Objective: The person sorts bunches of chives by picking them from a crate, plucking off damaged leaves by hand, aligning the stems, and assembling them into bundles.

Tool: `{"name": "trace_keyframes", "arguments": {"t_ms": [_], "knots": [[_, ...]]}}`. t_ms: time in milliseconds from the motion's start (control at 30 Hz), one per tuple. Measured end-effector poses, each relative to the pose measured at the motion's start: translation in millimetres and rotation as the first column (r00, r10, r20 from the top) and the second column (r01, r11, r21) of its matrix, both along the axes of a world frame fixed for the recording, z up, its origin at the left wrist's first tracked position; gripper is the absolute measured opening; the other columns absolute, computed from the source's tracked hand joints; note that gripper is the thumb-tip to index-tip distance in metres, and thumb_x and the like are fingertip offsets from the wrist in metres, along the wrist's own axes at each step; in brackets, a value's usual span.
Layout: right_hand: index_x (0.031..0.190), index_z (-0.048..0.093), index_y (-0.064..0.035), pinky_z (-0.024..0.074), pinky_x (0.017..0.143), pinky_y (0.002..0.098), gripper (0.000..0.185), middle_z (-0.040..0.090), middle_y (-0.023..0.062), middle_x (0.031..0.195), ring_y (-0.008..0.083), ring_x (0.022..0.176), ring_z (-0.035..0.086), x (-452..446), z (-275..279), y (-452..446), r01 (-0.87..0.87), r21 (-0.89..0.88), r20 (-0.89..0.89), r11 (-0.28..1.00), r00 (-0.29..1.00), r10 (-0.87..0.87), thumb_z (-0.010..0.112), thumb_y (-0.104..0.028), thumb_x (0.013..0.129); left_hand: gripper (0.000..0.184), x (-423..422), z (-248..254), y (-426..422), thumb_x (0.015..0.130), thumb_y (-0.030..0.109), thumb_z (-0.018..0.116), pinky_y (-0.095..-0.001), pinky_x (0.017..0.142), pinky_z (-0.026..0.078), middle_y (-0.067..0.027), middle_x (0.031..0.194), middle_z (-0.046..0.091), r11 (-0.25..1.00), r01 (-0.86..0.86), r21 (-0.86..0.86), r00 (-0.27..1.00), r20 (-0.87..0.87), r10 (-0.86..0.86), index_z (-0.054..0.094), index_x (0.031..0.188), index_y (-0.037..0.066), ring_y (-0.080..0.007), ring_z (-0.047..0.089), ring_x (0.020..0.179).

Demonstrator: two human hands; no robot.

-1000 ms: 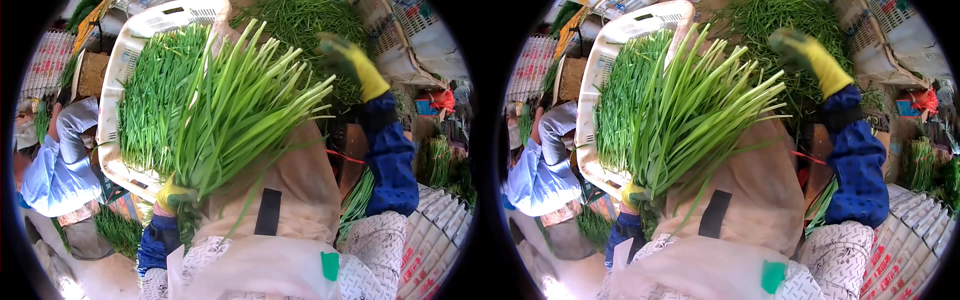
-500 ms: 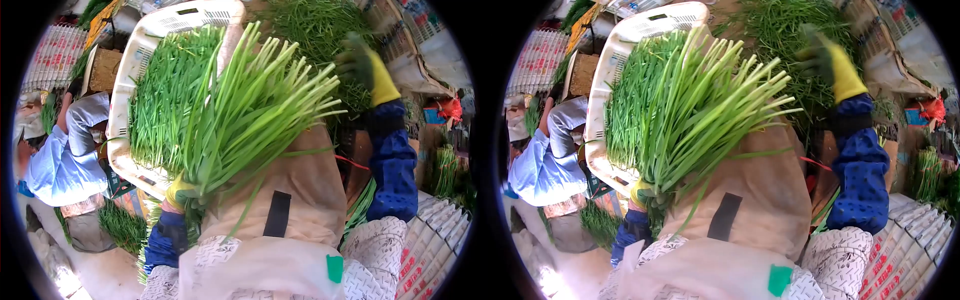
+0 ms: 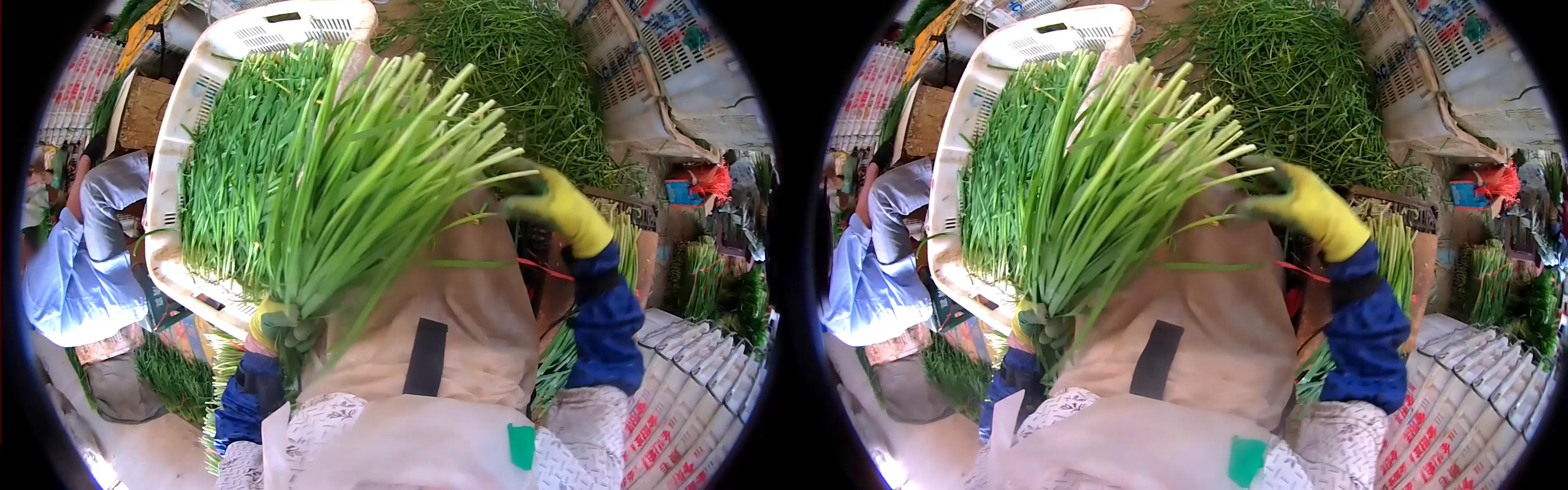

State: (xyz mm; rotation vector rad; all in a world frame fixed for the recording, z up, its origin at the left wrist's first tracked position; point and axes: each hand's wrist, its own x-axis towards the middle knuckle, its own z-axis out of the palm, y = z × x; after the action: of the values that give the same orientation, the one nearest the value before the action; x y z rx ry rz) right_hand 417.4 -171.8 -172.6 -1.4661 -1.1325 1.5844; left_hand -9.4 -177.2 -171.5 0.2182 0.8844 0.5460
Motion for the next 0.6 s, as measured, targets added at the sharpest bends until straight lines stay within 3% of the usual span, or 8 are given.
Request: {"name": "trace_keyframes", "arguments": {"t_ms": [67, 133, 167, 300, 400, 467, 500, 600], "knots": [[0.123, 0.052, -0.0047, 0.0438, 0.089, 0.0340, 0.061, 0.055, 0.0137, 0.117, 0.0245, 0.106, 0.053, -18, -12, -9, -0.017, 0.282, 0.187, 0.959, 0.982, -0.038, 0.075, -0.020, 0.069, 0.045, 3, 4, 2, 0.068, 0.011, 0.069, -0.0287, 0.034, 0.033, -0.0100, 0.063, 0.056, 1.000, 0.005, 0.017, 1.000, 0.011, -0.005, 0.053, 0.109, 0.004, -0.0150, 0.041, 0.036], [0.110, 0.060, -0.0082, 0.0422, 0.086, 0.0422, 0.052, 0.053, 0.0185, 0.110, 0.0345, 0.099, 0.052, -36, -11, -16, -0.289, 0.422, 0.687, 0.859, 0.721, -0.095, 0.076, -0.029, 0.065, 0.045, 0, 3, 2, 0.067, 0.011, 0.069, -0.0285, 0.034, 0.033, -0.0095, 0.062, 0.056, 0.997, 0.059, 0.053, 0.998, -0.023, -0.058, 0.053, 0.108, 0.004, -0.0145, 0.041, 0.035], [0.109, 0.060, -0.0039, 0.0413, 0.090, 0.0404, 0.047, 0.056, 0.0177, 0.107, 0.0354, 0.100, 0.053, -50, -15, -20, -0.311, 0.483, 0.758, 0.818, 0.616, -0.214, 0.074, -0.017, 0.066, 0.044, 1, 2, 3, 0.067, 0.011, 0.068, -0.0284, 0.034, 0.033, -0.0093, 0.061, 0.055, 0.993, 0.085, 0.076, 0.996, -0.035, -0.083, 0.054, 0.108, 0.004, -0.0142, 0.041, 0.035], [0.098, 0.063, -0.0065, 0.0437, 0.079, 0.0426, 0.027, 0.059, 0.0125, 0.093, 0.0325, 0.089, 0.055, -35, -41, -6, -0.419, 0.567, 0.775, 0.709, 0.563, -0.286, 0.064, -0.017, 0.073, 0.039, 2, 4, 0, 0.066, 0.008, 0.066, -0.0295, 0.033, 0.033, -0.0121, 0.058, 0.054, 0.998, 0.034, 0.044, 0.999, -0.040, -0.032, 0.055, 0.103, 0.001, -0.0167, 0.041, 0.034], [0.097, 0.066, -0.0062, 0.0504, 0.069, 0.0407, 0.019, 0.064, 0.0154, 0.079, 0.0333, 0.074, 0.062, 19, -54, 14, -0.024, 0.671, 0.552, 0.741, 0.683, -0.478, 0.059, -0.011, 0.081, 0.045, -8, 5, 4, 0.067, 0.009, 0.069, -0.0285, 0.033, 0.034, -0.0178, 0.070, 0.059, 0.983, 0.166, 0.076, 0.984, -0.082, -0.159, 0.054, 0.107, -0.002, -0.0177, 0.046, 0.039], [0.107, 0.063, -0.0059, 0.0506, 0.076, 0.0395, 0.030, 0.063, 0.0160, 0.095, 0.0330, 0.087, 0.062, 89, -57, 20, -0.005, 0.258, 0.966, 0.966, 0.030, -0.258, 0.064, -0.021, 0.081, 0.046, -5, 10, 2, 0.066, 0.009, 0.070, -0.0279, 0.033, 0.035, -0.0184, 0.068, 0.060, 0.974, 0.194, 0.115, 0.968, -0.181, -0.171, 0.054, 0.107, -0.004, -0.0192, 0.048, 0.042], [0.113, 0.061, -0.0063, 0.0496, 0.079, 0.0411, 0.039, 0.058, 0.0178, 0.110, 0.0344, 0.097, 0.059, 98, -47, 27, 0.170, 0.140, 0.985, 0.975, -0.126, -0.119, 0.067, -0.024, 0.079, 0.045, 0, 16, 3, 0.066, 0.008, 0.070, -0.0278, 0.033, 0.036, -0.0178, 0.066, 0.059, 0.972, 0.193, 0.134, 0.962, -0.219, -0.161, 0.054, 0.107, -0.004, -0.0197, 0.049, 0.042], [0.115, 0.059, -0.0061, 0.0474, 0.086, 0.0396, 0.046, 0.053, 0.0169, 0.118, 0.0325, 0.101, 0.057, 27, 31, 42, -0.007, 0.561, 0.738, 0.828, 0.457, -0.496, 0.070, -0.028, 0.076, 0.044, 8, 24, 8, 0.063, 0.004, 0.069, -0.0282, 0.034, 0.038, -0.0166, 0.063, 0.058, 0.969, 0.222, 0.108, 0.949, -0.253, -0.189, 0.055, 0.104, -0.004, -0.0217, 0.051, 0.042]]}}
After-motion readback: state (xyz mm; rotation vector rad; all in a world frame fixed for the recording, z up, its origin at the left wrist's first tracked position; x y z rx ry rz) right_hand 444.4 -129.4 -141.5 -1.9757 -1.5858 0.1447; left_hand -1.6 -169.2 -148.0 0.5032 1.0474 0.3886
